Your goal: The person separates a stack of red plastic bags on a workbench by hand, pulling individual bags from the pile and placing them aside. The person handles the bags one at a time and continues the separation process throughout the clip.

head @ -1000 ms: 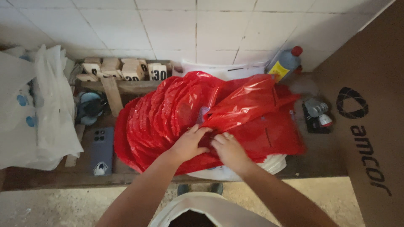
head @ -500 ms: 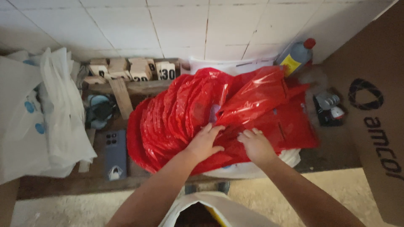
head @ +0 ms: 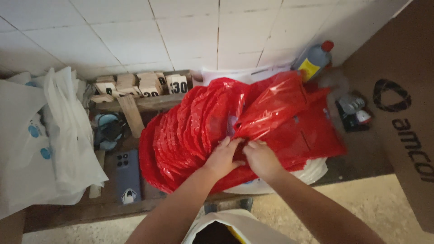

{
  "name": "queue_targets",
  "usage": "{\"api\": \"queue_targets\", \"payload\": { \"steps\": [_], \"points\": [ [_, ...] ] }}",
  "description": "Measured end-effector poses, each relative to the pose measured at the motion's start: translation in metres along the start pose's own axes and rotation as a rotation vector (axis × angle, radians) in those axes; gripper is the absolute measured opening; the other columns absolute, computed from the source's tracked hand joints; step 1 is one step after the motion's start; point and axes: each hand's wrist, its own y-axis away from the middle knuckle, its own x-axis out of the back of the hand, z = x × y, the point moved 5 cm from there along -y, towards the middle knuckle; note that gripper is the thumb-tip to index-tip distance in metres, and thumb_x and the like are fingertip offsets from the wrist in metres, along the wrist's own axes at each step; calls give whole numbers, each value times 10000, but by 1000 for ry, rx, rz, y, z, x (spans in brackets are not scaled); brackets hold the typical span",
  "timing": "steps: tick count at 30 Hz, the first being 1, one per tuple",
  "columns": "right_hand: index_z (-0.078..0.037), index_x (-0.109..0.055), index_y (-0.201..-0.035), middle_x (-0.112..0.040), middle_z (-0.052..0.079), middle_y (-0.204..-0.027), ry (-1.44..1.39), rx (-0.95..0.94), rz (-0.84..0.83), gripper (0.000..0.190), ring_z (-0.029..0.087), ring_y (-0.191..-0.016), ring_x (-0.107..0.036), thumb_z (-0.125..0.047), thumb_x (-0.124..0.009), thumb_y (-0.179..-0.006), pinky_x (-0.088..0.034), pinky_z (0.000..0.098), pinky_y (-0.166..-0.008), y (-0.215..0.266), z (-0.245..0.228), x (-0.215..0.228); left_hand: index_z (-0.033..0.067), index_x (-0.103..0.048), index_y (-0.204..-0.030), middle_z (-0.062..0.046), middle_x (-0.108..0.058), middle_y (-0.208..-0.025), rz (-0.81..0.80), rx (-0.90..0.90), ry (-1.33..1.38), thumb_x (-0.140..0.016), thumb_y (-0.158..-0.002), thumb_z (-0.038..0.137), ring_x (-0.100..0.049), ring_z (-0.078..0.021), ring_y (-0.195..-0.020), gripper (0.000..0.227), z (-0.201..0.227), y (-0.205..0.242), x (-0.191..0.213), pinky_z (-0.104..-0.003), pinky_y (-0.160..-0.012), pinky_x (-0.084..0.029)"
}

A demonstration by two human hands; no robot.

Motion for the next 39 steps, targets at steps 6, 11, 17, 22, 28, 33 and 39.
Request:
{"api": "queue_targets", "payload": {
  "steps": [6, 11, 17, 22, 28, 33, 39],
  "points": [
    [-262, -686, -935, -623, 8, -967, -17, -31, -25, 175, 342, -995, -633, -203, -522, -922, -487, 460, -868, 19, 49, -20, 190, -400, -1530, -158, -448, -1370, -25, 30, 63, -774, -879, 290, -524, -436, -1321, 758, 10, 7, 9, -493, -1110, -482],
    [-302, -595, -850, -563, -67, -890, -41, 67, 19, 149, 239, -919, -634, -223, -495, -927, -477, 414, -801, 5, 4, -2, 184, -381, -1538, -172, -416, -1427, -66, 81, 45, -786, -863, 370, -490, -443, -1363, 809, 6, 0, 5, -498, -1138, -467],
    [-256, -655, -1208, -596, 58, -1376, -131, -284, -256, 281, 482, -1384, -483, -361, -443, -1055, -365, 557, -1188, 10, 61, -22, 234, -363, -1543, -184, -421, -1435, -44, 53, 43, -766, -893, 316, -498, -472, -1345, 769, 15, 0, 15, -525, -1111, -482],
    [-238, -559, -832, -579, -7, -888, -189, 44, 138, 158, 266, -913, -608, -330, -516, -952, -472, 404, -843, 3, -8, 1, 216, -383, -1538, -157, -419, -1419, -63, 97, 73, -764, -891, 298, -490, -450, -1357, 755, 17, 6, 15, -508, -1137, -466],
    [-250, -604, -787, -535, -20, -850, -805, -291, 73, 200, 233, -899, -610, -210, -505, -956, -439, 353, -910, 16, 44, -6, 199, -408, -1527, -175, -431, -1436, -46, 98, 84, -779, -877, 361, -482, -461, -1365, 766, 19, 7, 12, -520, -1141, -457],
    [-244, -580, -947, -565, 33, -1019, 25, 14, 44, 127, 313, -1043, -590, -206, -469, -996, -434, 432, -945, 10, 16, -24, 216, -369, -1553, -204, -415, -1451, -30, 76, 25, -795, -863, 374, -483, -479, -1356, 827, 6, -1, 1, -520, -1154, -443],
    [-294, -722, -1127, -608, -5, -1289, -115, -555, 128, 244, 230, -1270, -557, -377, -500, -1071, -370, 372, -1115, 111, 223, -36, 228, -400, -1528, -201, -460, -1386, 3, 13, 43, -788, -868, 384, -511, -491, -1318, 781, 23, 6, 17, -535, -1111, -470]
  ]
}}
